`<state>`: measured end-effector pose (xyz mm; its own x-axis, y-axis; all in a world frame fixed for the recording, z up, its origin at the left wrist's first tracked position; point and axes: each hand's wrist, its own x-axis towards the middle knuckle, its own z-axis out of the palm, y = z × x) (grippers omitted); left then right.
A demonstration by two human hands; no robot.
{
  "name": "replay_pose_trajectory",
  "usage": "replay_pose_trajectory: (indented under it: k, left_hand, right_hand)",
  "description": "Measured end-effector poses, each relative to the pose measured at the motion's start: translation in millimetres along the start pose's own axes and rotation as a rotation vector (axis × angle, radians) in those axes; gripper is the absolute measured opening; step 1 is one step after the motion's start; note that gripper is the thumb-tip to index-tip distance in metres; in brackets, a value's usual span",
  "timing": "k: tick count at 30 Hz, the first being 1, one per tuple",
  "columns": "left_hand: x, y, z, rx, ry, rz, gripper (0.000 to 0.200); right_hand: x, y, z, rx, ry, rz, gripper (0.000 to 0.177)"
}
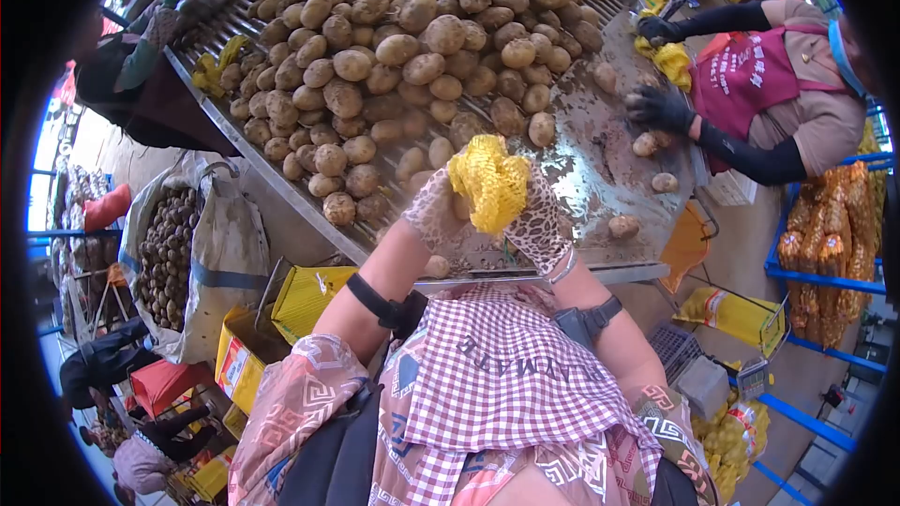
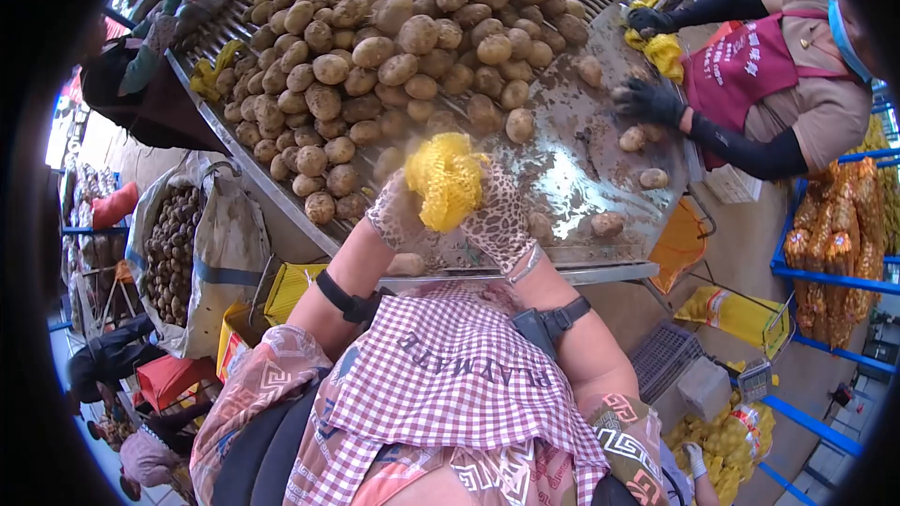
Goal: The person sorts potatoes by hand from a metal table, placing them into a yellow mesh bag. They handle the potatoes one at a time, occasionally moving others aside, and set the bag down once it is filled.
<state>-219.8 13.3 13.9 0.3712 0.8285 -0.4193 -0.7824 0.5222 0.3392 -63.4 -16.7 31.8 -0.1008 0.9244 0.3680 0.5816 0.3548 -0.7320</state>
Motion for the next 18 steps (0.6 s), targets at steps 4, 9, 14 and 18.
replay_pose_trajectory:
  k: [4,9,14,18]
  left_hand:
    - [-69.0,58.1,-53.1,-0.283,0.088,-0.129,0.041]
    - [-170.1,88.3,-183.0,-0.059,0.474,0.308,0.030]
    - [-204.4,72.1,-292.9,0.006,1.058,0.225,0.029]
    - [-170.4,92.2,-258.9,1.151,1.352,0.778,0.034]
  right_hand:
    - [-32.0,41.7,-1.9,0.414,-0.051,0.560,0.039]
    - [-56.3,52.2,-19.9,0.684,0.126,0.789,0.036]
    - [-55.3,48.9,-26.6,0.764,0.165,0.852,0.044]
    - [-51.9,45.6,-37.9,0.652,0.182,0.837,0.048]
